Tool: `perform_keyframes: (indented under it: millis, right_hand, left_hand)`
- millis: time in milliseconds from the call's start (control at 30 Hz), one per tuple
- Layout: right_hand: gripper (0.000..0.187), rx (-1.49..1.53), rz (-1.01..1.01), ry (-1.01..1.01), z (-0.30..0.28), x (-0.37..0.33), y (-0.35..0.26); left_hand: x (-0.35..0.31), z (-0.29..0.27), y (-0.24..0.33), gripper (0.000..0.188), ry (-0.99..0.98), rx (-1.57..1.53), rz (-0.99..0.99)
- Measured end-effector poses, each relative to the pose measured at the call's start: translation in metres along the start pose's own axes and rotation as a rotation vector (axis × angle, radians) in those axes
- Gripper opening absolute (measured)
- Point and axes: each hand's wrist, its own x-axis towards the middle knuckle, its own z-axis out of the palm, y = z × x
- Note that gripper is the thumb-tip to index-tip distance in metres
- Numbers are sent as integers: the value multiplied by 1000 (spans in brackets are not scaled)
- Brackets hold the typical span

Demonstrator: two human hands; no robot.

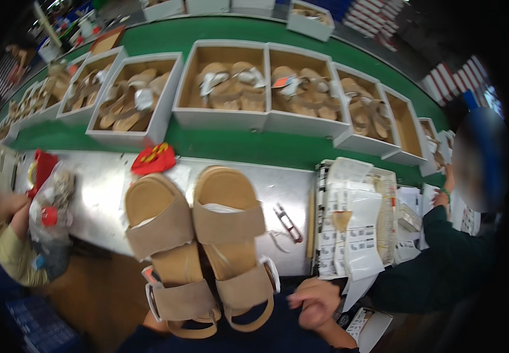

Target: The person picks up pairs of beige wedge sandals from boxes on a conveyor, turns them over to inspect soles and uppers, and places them back into boxes. The person repeats this process for multiple pairs along the line.

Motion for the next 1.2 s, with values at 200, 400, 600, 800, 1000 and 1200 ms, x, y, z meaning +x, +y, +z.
perform_keyframes:
  millis: [200,400,600,800,1000,1200]
  right_hand:
    - [50,-329,325,-146,14,42,-3]
    - [37,25,341,432,-87,98,27]
    - [36,-1240,163,776,-298,243,85]
    - [39,-1635,441,739,-445,291,179]
    - [30,-790,255,379,-325,355,184]
    - [30,-1230,480,14,-287,327,270]
  left_hand:
    - [45,37,-12,57,-205,-92,39]
    - [104,90,-13,49,-200,396,224]
    - [114,-29,-50,30,396,1071,265]
    - [111,-11,-53,28,276,1466,538]
    - [103,-8,-41,28,329,1439,522]
    - [109,-13,-44,32,284,1375,567]
